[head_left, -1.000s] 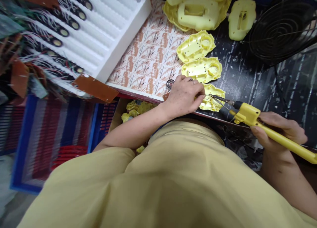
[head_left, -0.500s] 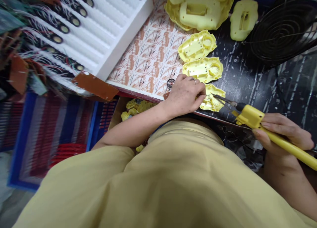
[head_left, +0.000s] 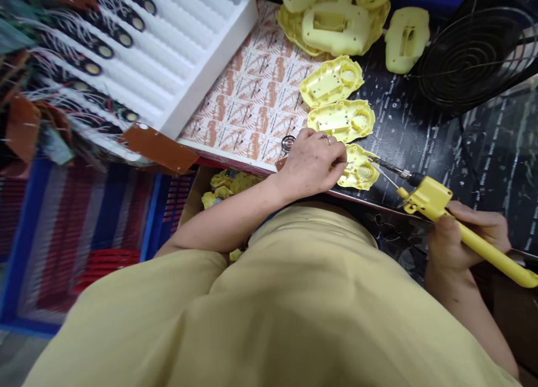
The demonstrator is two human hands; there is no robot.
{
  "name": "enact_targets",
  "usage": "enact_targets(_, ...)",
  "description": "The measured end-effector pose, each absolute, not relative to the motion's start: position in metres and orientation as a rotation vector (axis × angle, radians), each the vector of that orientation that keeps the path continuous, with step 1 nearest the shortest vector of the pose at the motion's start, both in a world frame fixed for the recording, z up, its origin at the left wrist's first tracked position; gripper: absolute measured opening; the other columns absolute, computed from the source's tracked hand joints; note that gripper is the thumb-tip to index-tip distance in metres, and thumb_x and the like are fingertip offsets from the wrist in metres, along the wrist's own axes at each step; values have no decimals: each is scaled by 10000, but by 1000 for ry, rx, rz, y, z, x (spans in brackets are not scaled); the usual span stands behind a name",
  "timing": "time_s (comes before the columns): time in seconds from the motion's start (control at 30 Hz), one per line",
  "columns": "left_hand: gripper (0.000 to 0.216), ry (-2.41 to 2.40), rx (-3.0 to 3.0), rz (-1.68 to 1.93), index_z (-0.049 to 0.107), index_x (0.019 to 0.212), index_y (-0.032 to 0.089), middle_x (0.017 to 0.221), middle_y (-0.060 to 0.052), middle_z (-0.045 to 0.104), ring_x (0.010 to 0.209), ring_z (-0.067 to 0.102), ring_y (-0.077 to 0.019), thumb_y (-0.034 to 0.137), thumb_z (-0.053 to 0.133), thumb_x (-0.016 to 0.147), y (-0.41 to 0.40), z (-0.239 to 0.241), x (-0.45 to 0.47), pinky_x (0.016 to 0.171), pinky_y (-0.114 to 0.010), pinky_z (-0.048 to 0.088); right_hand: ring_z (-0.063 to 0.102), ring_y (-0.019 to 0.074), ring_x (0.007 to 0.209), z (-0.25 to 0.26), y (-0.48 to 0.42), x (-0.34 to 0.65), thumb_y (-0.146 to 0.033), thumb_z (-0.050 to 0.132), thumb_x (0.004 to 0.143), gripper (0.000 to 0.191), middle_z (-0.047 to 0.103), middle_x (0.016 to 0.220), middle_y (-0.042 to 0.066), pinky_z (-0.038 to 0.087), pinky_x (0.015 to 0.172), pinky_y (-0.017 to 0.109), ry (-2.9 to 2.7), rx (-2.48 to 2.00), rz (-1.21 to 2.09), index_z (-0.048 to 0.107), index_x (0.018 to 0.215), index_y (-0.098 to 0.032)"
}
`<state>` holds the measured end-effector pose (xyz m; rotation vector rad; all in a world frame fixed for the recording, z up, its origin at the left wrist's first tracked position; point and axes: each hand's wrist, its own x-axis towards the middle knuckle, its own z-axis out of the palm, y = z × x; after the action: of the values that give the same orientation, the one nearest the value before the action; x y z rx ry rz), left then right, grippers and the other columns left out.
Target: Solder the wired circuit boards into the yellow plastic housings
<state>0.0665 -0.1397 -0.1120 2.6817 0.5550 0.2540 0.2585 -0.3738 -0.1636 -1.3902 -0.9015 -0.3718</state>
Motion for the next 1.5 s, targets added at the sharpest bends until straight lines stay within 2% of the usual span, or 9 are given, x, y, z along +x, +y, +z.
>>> enact_targets(0.1,249,536,2691,272,757,978,192,931,-89,763,1004,680,-300,249,515,978,-140,-113,66,1000,-500,443,674,179,541,-168,-372,254,-506,936,811,268,742,713,-23,608,547,302,-871,-1404,-352,791,831,-282)
enact_targets(0.3,224,516,2685,367,755,996,213,936,-75,774,1001,681,-291,262,537,989,-139,-119,64,981,-480,441,674,161,547,-163,-380,247,-393,902,869,349,780,802,-2,520,471,240,-907,-1468,-247,838,1192,-278)
enact_targets(0.57,254,513,2708,373,768,1024,193,969,-81,784,1032,691,-299,247,521,1007,-140,-121,65,1003,-487,445,751,195,621,-154,-386,261,-277,977,786,233,777,757,4,666,608,301,-1221,-1360,-150,760,849,-224)
enact_targets(0.83,265,523,2709,379,777,1031,195,961,-80,779,1031,687,-297,250,519,1017,-141,-120,66,1002,-487,445,775,195,684,-130,-373,273,-129,924,832,227,792,823,22,662,568,269,-1525,-1334,-74,718,888,-206)
enact_targets(0.97,262,514,2721,366,780,1043,199,960,-81,775,1030,683,-301,255,526,1016,-141,-120,66,997,-495,447,774,162,682,-118,-372,280,-215,878,930,199,777,809,5,644,566,209,-1750,-1374,-147,686,880,-228)
enact_targets(1.07,276,508,2733,342,782,1042,198,958,-84,773,1031,681,-305,264,515,1023,-140,-118,66,992,-500,447,785,175,716,-116,-377,292,-317,930,899,246,793,848,13,657,580,229,-1812,-1387,-185,698,902,-236)
enact_targets(1.23,317,506,2763,312,788,1050,187,958,-98,774,1040,686,-313,272,483,1040,-140,-116,66,979,-501,445,741,171,629,-128,-379,301,-264,950,851,227,786,832,20,595,496,234,-1608,-1355,-360,727,857,-218)
enact_targets(1.33,328,499,2788,312,791,1057,177,950,-105,775,1031,689,-314,258,474,1041,-140,-115,67,964,-499,448,752,186,651,-132,-370,290,-305,942,868,235,790,840,14,614,537,258,-1547,-1382,-378,787,1028,-228)
enact_targets(1.5,350,473,2824,323,793,1070,158,932,-110,775,1023,701,-309,250,455,1053,-144,-114,68,945,-486,459,790,202,787,-130,-358,267,-485,871,952,476,812,1001,56,666,704,299,-1295,-1517,-574,775,1345,-234)
